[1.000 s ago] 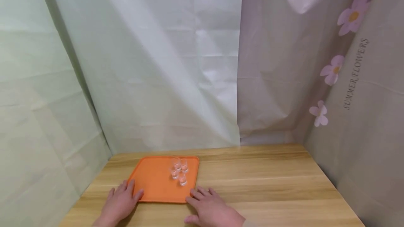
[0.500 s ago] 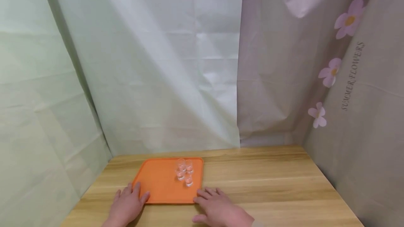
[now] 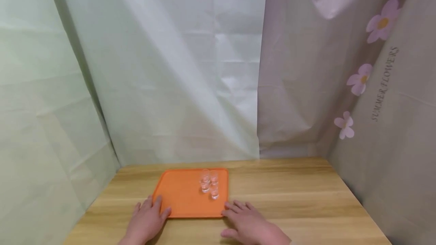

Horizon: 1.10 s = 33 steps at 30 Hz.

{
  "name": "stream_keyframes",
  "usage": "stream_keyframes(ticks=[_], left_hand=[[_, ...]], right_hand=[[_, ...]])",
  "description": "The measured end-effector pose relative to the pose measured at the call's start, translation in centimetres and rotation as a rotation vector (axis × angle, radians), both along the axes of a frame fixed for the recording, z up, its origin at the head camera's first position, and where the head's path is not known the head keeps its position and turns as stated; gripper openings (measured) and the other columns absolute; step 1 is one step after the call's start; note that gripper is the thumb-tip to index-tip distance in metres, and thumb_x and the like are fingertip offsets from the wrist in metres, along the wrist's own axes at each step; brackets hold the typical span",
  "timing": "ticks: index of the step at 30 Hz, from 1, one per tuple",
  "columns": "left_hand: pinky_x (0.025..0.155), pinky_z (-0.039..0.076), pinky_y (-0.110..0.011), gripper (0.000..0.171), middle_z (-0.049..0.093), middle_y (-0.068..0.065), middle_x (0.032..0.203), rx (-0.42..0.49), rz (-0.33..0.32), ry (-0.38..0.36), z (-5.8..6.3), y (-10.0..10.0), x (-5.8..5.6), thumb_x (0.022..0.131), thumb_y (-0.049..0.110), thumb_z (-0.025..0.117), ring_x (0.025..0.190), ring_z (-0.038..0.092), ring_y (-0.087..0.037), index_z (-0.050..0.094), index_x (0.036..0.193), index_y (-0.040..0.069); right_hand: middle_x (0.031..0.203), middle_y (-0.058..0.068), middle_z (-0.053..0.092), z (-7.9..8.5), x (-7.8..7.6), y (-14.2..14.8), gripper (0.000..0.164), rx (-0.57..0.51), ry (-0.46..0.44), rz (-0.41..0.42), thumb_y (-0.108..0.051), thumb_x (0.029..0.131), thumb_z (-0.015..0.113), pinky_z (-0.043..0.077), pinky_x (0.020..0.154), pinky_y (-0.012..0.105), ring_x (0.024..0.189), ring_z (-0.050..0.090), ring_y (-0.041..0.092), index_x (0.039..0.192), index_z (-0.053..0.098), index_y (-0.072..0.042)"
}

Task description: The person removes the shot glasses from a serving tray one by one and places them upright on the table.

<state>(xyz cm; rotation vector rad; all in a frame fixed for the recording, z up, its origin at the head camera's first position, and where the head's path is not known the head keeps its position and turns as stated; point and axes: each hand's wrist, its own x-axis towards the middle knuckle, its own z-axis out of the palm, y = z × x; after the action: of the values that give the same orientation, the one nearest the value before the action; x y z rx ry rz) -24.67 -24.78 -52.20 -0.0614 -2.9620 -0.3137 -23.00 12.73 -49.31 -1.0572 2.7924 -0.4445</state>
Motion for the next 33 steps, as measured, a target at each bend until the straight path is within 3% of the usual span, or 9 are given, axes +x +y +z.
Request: stream_keyframes(ticks=[13,20,26,33], left_hand=[[0.121,0.032,-0.074,0.064,0.054,-0.045,0.148,-0.012,-0.021,0.030,0.2,3.1,0.5,0.107,0.048,0.071,0.141,0.052,-0.059,0.069,0.139,-0.007],[0.121,0.032,-0.074,0.064,0.054,-0.044,0.148,-0.029,-0.010,0.007,-0.1,4.5,0.6,0.107,0.050,0.070,0.141,0.052,-0.059,0.070,0.138,-0.006],[0.120,0.035,-0.072,0.061,0.056,-0.044,0.147,-0.035,-0.020,0.053,-0.2,5.2,1.3,0.106,0.049,0.072,0.140,0.054,-0.059,0.072,0.135,-0.005],[0.122,0.035,-0.070,0.062,0.054,-0.045,0.148,-0.021,-0.053,0.083,-0.1,6.2,1.1,0.106,0.050,0.071,0.140,0.053,-0.060,0.071,0.139,-0.003]], right_hand=[[0.169,0.011,0.051,-0.3,0.5,2.9,0.072,-0.065,-0.031,-0.036,-0.061,0.106,0.067,0.040,0.123,0.062,0.157,0.043,0.042,0.156,0.062,-0.009],[0.169,0.013,0.050,-0.3,0.7,4.2,0.073,-0.085,-0.027,-0.054,-0.060,0.104,0.071,0.042,0.122,0.061,0.156,0.043,0.044,0.154,0.063,-0.008],[0.172,0.013,0.046,-0.5,1.1,5.1,0.076,-0.131,-0.108,-0.068,-0.058,0.104,0.072,0.040,0.124,0.057,0.159,0.037,0.045,0.159,0.059,-0.007],[0.177,0.010,0.038,0.0,1.3,6.4,0.082,-0.157,-0.165,-0.104,-0.061,0.104,0.070,0.039,0.125,0.057,0.163,0.029,0.045,0.164,0.053,-0.009]])
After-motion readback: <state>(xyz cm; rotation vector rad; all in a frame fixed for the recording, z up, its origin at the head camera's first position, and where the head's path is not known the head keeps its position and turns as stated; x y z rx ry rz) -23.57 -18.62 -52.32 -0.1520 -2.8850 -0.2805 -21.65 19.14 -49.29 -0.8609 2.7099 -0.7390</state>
